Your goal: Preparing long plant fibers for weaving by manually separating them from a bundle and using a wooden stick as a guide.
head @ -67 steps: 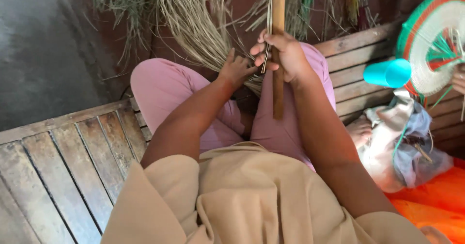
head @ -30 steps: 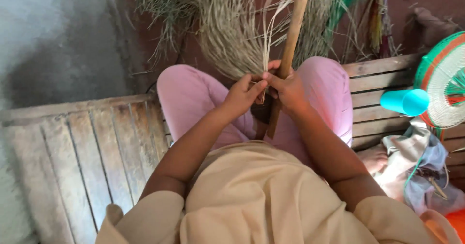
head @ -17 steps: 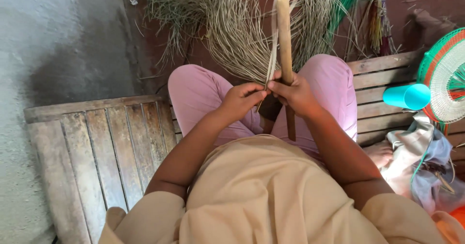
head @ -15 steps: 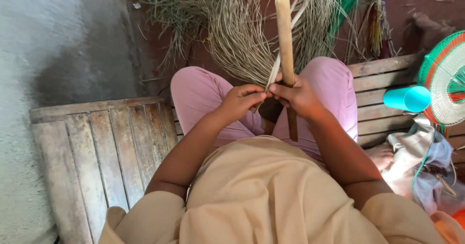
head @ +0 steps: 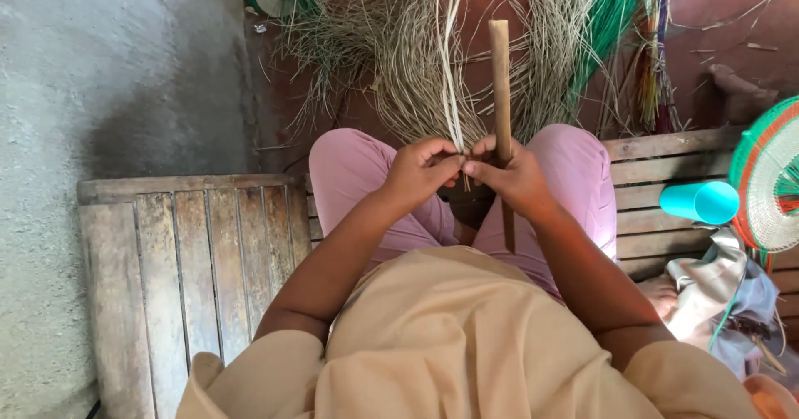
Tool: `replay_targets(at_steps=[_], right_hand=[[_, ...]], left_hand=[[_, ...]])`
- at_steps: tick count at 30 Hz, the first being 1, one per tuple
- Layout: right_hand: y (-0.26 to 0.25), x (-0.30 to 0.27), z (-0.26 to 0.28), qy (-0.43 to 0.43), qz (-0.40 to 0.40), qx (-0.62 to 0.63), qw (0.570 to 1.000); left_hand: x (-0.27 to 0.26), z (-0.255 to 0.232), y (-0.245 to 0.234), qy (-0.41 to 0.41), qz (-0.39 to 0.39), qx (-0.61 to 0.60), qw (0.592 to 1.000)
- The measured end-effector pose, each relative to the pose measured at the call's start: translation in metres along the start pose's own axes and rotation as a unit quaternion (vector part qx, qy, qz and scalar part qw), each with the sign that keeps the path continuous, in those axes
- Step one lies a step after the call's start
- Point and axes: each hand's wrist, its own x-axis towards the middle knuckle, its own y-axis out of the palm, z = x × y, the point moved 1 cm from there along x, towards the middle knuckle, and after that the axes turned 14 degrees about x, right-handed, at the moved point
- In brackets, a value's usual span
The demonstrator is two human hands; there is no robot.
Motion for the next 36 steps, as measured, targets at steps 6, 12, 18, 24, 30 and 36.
replay_targets(at_steps=[6, 12, 18, 24, 30, 36], right_hand=[[0.016, -0.01, 0.021, 0.018, 0.021, -0.132, 0.991], [0.007, -0.013, 0.014, 0.053, 0.014, 0.021, 0.998], [0.009, -0.011, 0.008, 0.086, 0.004, 0.161, 0.983], [0.006, -0.008, -0.009, 0.013, -0.001, 0.073, 0.997], [0.036, -0.017, 0.026, -0.082, -0.004, -0.135, 0.987], [0.061, -0.022, 0.053, -0.126, 0.033, -0.145, 0.981]], left_hand=[[0.001, -0.014, 0.0, 0.0, -0.019, -0.035, 0.999], [0.003, -0.02, -0.002, -0.018, 0.015, -0.039, 0.999], [0.013, -0.011, -0.007, -0.006, 0.046, -0.086, 0.995], [0.021, 0.003, -0.01, 0.098, 0.001, 0.116, 0.988], [0.018, -0.002, -0.006, 0.005, 0.021, 0.056, 0.998], [0.018, 0.018, 0.001, -0.146, 0.141, -0.306, 0.93]])
